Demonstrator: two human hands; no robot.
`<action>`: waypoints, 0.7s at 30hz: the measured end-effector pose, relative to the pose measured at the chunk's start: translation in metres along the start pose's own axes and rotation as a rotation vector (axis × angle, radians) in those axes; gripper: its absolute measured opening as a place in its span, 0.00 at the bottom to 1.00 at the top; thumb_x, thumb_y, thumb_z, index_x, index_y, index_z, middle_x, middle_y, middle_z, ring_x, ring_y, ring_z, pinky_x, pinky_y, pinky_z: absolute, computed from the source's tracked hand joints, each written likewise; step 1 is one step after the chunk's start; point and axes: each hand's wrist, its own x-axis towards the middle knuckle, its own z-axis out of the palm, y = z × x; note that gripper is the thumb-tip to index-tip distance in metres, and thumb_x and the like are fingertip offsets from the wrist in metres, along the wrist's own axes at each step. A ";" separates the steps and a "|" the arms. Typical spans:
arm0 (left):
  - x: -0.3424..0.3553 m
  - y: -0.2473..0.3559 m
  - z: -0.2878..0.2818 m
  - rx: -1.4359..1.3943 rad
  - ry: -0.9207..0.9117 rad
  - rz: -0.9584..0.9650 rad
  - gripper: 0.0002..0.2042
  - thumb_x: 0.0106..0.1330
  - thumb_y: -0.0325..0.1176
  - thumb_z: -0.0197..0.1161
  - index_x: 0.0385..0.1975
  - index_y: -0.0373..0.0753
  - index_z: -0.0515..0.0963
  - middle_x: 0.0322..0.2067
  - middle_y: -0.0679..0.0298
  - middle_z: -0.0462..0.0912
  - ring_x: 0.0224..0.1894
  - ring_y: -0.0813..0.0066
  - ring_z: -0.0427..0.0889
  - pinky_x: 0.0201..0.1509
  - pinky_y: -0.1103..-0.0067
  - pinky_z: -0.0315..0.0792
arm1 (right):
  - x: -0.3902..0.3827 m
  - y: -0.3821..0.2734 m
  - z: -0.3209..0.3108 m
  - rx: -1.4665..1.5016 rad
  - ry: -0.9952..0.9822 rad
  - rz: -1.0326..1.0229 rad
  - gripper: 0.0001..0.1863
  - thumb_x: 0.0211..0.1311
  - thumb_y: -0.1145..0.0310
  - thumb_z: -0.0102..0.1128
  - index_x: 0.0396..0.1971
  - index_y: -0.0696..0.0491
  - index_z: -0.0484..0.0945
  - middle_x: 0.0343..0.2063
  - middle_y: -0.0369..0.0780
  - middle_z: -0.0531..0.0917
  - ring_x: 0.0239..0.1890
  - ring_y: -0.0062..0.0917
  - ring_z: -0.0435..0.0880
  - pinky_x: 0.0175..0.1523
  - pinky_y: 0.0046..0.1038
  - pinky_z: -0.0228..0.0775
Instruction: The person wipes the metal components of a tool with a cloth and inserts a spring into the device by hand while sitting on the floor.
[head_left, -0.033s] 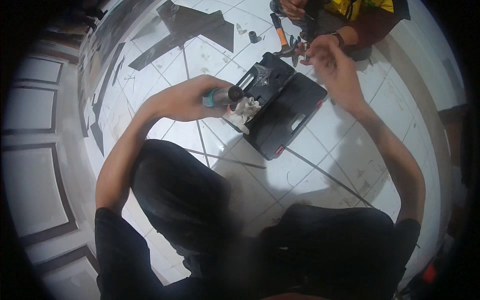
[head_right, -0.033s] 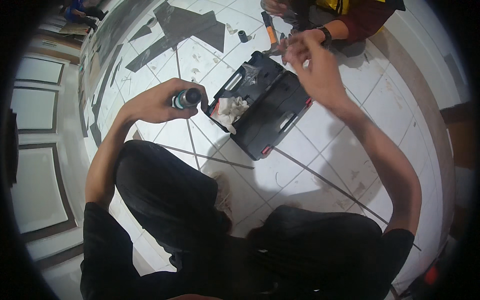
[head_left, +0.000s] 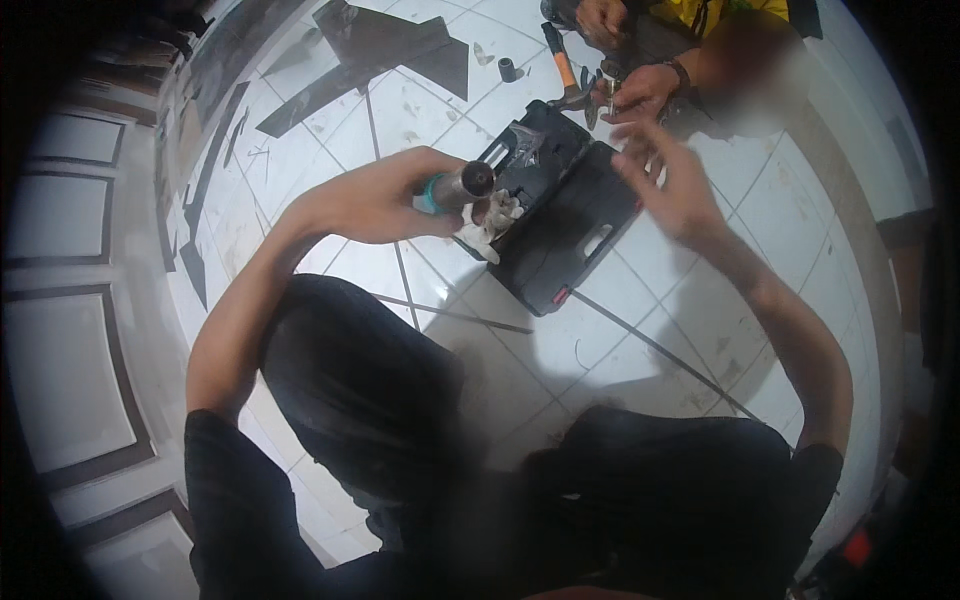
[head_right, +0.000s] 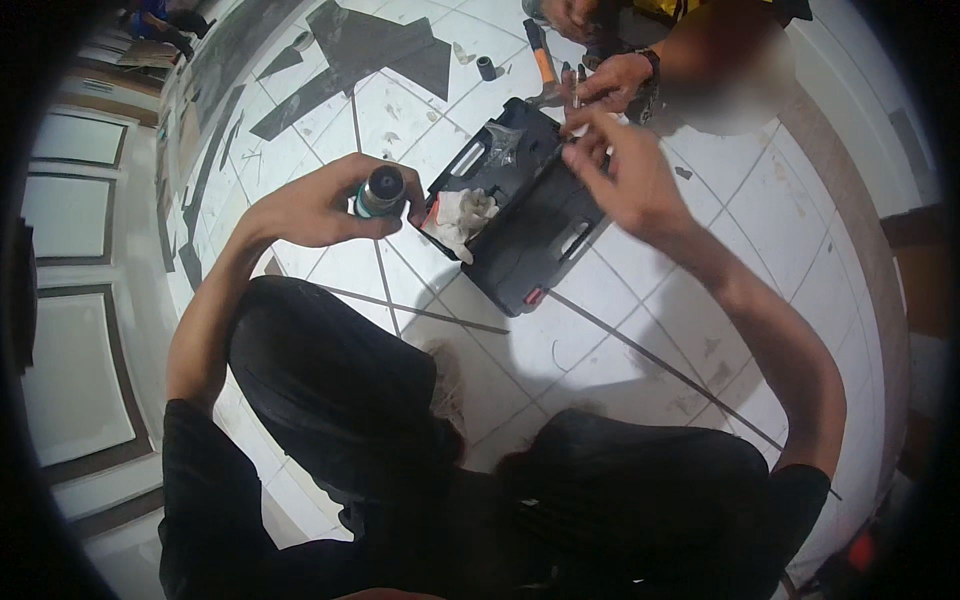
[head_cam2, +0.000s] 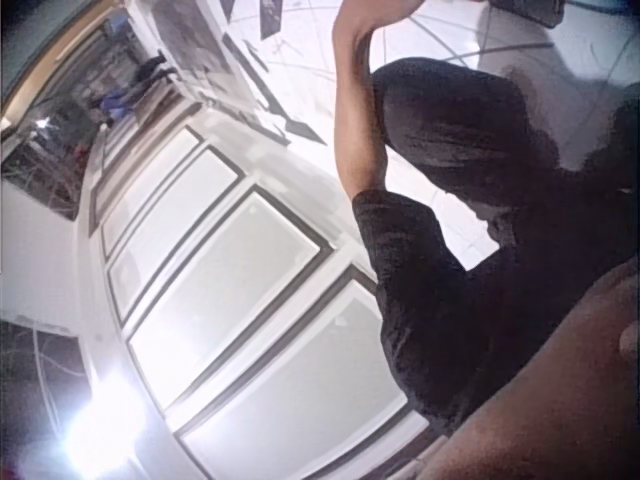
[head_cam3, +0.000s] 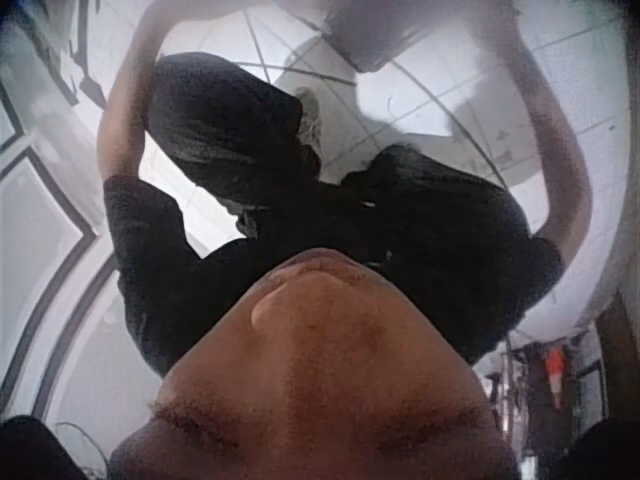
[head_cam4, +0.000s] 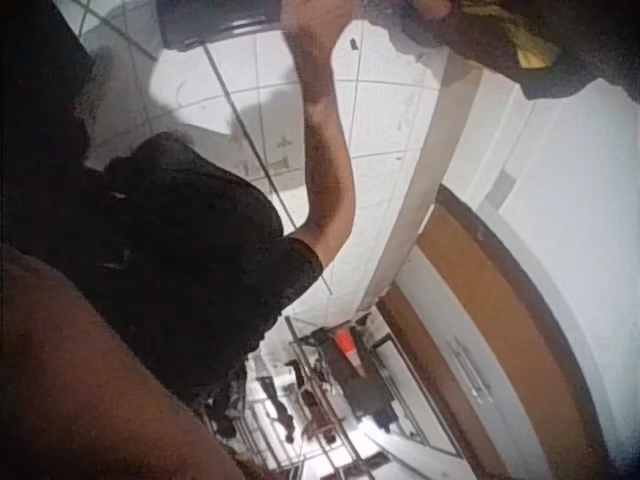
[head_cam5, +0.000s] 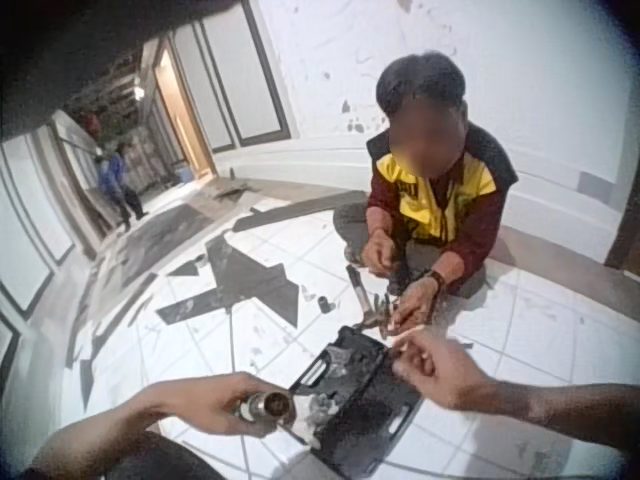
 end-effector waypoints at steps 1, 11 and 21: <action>0.004 0.001 0.006 -0.108 -0.002 0.085 0.09 0.60 0.25 0.63 0.41 0.35 0.80 0.35 0.64 0.84 0.38 0.72 0.81 0.48 0.75 0.74 | -0.022 -0.007 0.002 0.023 -0.142 -0.014 0.12 0.69 0.68 0.61 0.47 0.57 0.76 0.31 0.39 0.84 0.32 0.25 0.83 0.37 0.28 0.69; 0.010 0.044 0.033 -0.414 -0.167 0.156 0.09 0.60 0.32 0.68 0.38 0.36 0.82 0.33 0.63 0.84 0.37 0.76 0.82 0.45 0.77 0.76 | -0.093 -0.071 0.028 0.095 -0.477 -0.090 0.34 0.60 0.51 0.72 0.58 0.60 0.73 0.48 0.49 0.80 0.52 0.37 0.80 0.57 0.37 0.72; 0.003 0.086 0.026 -0.818 0.363 0.177 0.30 0.76 0.64 0.39 0.55 0.39 0.68 0.27 0.65 0.74 0.31 0.74 0.80 0.47 0.72 0.73 | -0.069 -0.132 0.035 -0.068 -0.401 -0.206 0.32 0.61 0.50 0.70 0.48 0.62 0.70 0.44 0.53 0.77 0.52 0.48 0.77 0.59 0.45 0.68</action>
